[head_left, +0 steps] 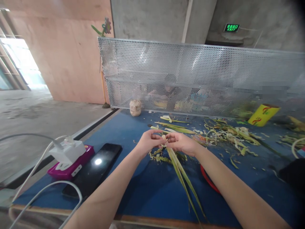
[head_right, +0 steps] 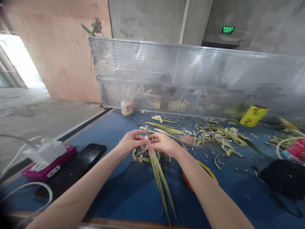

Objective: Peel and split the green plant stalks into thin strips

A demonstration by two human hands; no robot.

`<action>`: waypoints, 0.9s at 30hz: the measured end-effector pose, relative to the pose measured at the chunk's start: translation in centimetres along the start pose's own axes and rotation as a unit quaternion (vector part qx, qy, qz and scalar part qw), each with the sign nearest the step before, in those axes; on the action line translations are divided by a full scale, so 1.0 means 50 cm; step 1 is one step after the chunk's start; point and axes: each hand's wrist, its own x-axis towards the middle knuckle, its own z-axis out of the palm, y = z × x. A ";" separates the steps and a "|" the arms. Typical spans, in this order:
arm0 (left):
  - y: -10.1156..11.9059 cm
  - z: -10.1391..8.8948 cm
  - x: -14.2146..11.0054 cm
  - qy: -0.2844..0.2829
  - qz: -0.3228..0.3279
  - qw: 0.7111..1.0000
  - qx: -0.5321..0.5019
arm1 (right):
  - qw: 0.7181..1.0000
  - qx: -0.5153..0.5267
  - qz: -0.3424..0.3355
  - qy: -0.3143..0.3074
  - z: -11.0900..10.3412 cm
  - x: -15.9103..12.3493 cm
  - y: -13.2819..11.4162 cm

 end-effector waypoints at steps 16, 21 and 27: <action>0.015 -0.022 0.002 0.055 0.066 0.992 -0.092 | 0.994 -0.107 0.002 -0.021 -0.003 -0.013 -0.016; 0.021 -0.031 0.008 0.138 0.124 0.967 -0.175 | 1.000 -0.027 -0.003 -0.001 -0.009 -0.010 -0.022; 0.023 -0.043 0.014 0.167 0.130 0.950 -0.232 | 1.000 0.025 0.003 0.015 -0.043 -0.006 -0.020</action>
